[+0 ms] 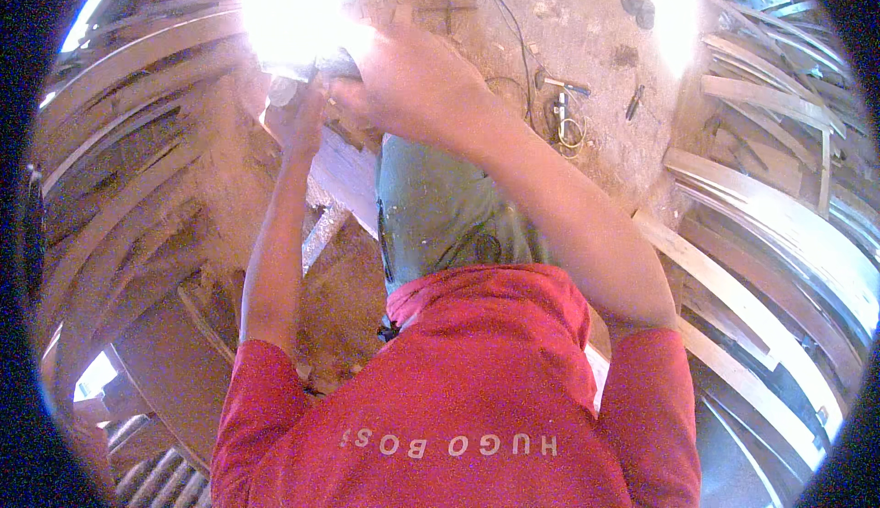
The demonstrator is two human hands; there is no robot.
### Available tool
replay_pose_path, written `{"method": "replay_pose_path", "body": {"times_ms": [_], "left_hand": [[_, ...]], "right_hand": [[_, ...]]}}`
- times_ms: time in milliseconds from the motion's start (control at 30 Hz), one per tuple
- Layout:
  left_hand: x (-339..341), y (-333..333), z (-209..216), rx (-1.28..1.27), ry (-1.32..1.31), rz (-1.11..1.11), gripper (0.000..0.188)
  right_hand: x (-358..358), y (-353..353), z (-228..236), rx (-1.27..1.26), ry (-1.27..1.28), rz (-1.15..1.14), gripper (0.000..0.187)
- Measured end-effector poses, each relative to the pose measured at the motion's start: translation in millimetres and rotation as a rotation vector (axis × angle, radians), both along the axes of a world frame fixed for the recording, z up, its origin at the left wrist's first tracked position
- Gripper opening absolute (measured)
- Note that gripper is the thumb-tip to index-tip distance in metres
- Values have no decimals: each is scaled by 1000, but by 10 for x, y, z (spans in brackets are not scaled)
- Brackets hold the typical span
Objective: The person marks a piece of wood with a pencil and a square, then uses a hammer and a chisel to carve out a section of a larger wooden beam.
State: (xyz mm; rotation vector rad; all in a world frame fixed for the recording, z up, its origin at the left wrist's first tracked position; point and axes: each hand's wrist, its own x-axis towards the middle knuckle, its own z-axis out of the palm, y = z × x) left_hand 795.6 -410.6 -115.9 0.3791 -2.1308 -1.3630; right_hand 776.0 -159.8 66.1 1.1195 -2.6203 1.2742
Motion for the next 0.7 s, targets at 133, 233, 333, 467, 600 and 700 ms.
{"method": "replay_pose_path", "body": {"times_ms": [133,233,333,467,600,700], "left_hand": [[23,-18,-21,-53,66,7,20],[47,-44,-72,17,40,37,18],[79,-39,-94,93,11,31,19],[113,24,-64,74,42,30,29],[146,57,-25,45,71,18,41],[186,127,40,40,81,-6,50]], "right_hand": [[7,-34,26,112,-48,40,47],[25,-85,-4,65,-19,40,47],[8,-124,-67,-47,49,47,40],[19,-165,-100,-97,114,43,39],[39,-199,-92,-90,160,57,42],[52,-210,-71,-93,143,73,42]]}}
